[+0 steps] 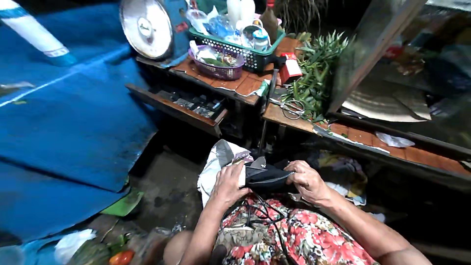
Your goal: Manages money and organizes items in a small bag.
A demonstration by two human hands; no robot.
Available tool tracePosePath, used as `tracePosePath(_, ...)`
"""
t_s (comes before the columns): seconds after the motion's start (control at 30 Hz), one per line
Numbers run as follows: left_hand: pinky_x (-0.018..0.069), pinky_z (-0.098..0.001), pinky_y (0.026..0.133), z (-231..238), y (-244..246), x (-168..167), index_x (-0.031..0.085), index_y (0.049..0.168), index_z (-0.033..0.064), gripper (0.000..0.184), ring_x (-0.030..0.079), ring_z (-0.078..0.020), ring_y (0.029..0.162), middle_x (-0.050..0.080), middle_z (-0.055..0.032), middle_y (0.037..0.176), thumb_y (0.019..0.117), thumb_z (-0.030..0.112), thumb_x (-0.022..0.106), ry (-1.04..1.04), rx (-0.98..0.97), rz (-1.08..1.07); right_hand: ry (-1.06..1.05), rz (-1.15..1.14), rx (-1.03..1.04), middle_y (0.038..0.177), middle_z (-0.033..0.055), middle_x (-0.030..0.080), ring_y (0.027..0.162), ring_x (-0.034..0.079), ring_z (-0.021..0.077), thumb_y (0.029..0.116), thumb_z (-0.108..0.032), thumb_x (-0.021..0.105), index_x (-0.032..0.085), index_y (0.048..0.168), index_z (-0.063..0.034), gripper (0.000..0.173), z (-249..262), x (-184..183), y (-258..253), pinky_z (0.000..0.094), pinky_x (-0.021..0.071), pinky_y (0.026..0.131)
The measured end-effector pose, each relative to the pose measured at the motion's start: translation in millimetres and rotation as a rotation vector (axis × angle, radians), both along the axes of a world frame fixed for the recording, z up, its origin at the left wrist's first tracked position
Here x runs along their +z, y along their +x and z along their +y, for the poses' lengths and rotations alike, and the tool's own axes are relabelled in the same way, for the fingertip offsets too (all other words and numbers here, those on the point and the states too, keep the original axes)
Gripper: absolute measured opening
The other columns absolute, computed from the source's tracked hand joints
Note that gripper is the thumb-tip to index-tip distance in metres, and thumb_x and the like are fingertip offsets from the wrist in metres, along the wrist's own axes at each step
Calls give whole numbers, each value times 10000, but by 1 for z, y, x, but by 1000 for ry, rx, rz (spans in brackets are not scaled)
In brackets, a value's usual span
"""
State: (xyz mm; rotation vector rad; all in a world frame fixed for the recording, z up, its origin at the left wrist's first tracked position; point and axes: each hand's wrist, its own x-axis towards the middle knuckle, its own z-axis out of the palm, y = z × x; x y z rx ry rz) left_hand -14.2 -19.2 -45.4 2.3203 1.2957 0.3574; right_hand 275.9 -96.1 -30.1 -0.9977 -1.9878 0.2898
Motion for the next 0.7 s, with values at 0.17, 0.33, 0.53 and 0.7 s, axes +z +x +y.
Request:
tracePosePath(0.17, 401, -604, 1091, 4, 0, 5, 652, 1332, 34, 526, 609, -392, 1216, 696, -186, 1234, 820, 118, 740, -126, -97, -70, -152, 134, -65, 1061, 158, 726, 1145, 651, 246, 921, 16, 552, 742, 843, -39, 212, -3, 6, 8, 405, 492, 1050)
tracePosePath(0.33, 528, -616, 915, 1, 2, 37, 713, 1252, 91, 426, 688, -338, 1072, 727, -164, 1125, 829, 134, 687, -176, -49, -212, -429, 230, -274, 1179, 96, 700, 1157, 632, 147, 897, 61, 504, 749, 861, -31, 265, 10, 14, 24, 323, 525, 996)
tracePosePath(0.53, 542, -645, 810, 5, 14, 9, 698, 1272, 140, 393, 708, -346, 933, 736, -159, 1030, 880, 137, 724, -342, 28, -177, -582, 251, -368, 1175, 94, 700, 1153, 635, 135, 951, 45, 480, 730, 967, -3, 256, 25, -21, 31, 328, 507, 1026)
tracePosePath(0.7, 518, -623, 888, 10, 20, 7, 683, 1260, 89, 335, 691, -330, 1005, 722, -174, 1074, 931, 153, 694, -417, 102, -209, -481, 105, -317, 1150, 139, 706, 1152, 640, 188, 954, 24, 492, 739, 1024, 12, 257, 20, -29, 30, 344, 500, 1032)
